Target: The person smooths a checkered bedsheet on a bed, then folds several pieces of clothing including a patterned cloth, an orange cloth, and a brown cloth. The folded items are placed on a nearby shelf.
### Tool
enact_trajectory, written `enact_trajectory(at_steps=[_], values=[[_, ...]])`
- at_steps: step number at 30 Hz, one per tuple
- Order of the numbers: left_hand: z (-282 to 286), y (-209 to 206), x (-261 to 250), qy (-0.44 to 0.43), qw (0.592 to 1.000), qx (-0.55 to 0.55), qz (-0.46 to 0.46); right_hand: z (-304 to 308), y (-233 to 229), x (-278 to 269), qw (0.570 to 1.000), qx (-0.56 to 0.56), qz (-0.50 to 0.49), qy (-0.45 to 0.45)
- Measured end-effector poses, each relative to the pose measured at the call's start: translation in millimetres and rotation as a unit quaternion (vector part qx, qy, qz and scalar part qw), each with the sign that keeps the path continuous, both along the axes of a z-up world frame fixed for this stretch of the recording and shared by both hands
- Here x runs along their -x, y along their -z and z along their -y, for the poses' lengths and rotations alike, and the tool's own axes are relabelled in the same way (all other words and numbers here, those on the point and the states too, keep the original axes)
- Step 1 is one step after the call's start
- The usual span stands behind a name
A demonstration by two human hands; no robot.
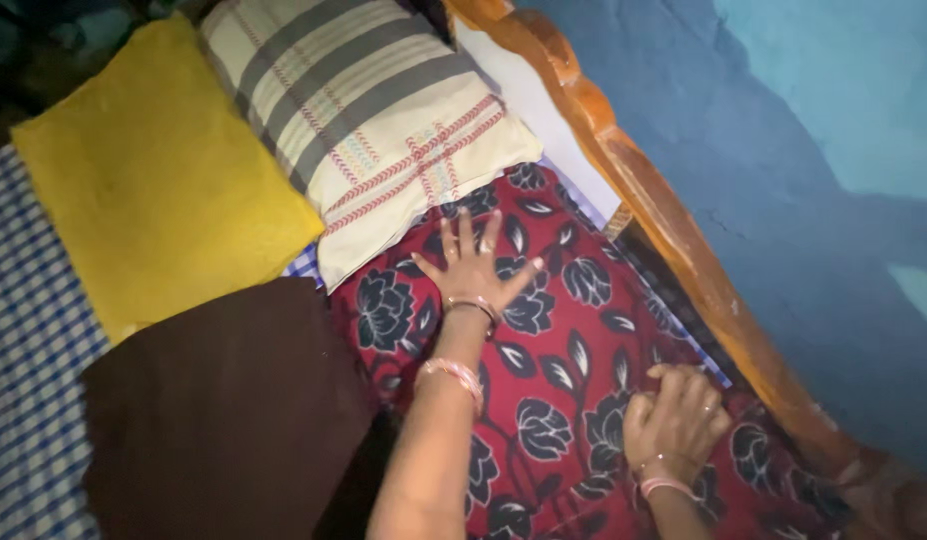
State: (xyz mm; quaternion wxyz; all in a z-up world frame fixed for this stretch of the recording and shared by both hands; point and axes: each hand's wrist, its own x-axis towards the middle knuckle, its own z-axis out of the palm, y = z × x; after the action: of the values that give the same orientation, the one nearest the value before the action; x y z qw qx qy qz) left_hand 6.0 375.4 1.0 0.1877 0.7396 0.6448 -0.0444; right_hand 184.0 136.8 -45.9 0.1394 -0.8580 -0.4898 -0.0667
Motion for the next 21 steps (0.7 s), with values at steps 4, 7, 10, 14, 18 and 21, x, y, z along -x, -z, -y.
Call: enact_trajectory(at_steps=[4, 7, 10, 14, 18, 21], values=[[-47.4, 1.9, -9.2, -0.006, 0.998, 0.069, -0.003, 0.1, 3.0, -1.6, 0.999, -0.032, -0.025, -0.003], [-58.2, 8.8, -31.8, 0.049, 0.991, -0.025, -0.121, 1.2, 5.0, -4.7, 1.0, -0.003, -0.028, 0.013], [-20.7, 27.9, -64.0, 0.146, 0.97, -0.192, 0.001, -2.0, 7.8, -2.3, 0.999, -0.023, -0.043, 0.014], [-24.4, 45.7, -77.8, 0.097, 0.984, -0.143, 0.034, 0.2, 12.7, -7.8, 1.0, -0.001, -0.024, 0.014], [-65.1, 41.4, -71.5, 0.107, 0.988, -0.109, 0.029, -3.5, 17.3, -9.9, 0.999, -0.04, -0.035, 0.003], [-93.3, 39.2, -68.1, 0.08, 0.993, -0.068, 0.045, -1.5, 19.5, -15.4, 0.997, -0.062, -0.036, -0.015]])
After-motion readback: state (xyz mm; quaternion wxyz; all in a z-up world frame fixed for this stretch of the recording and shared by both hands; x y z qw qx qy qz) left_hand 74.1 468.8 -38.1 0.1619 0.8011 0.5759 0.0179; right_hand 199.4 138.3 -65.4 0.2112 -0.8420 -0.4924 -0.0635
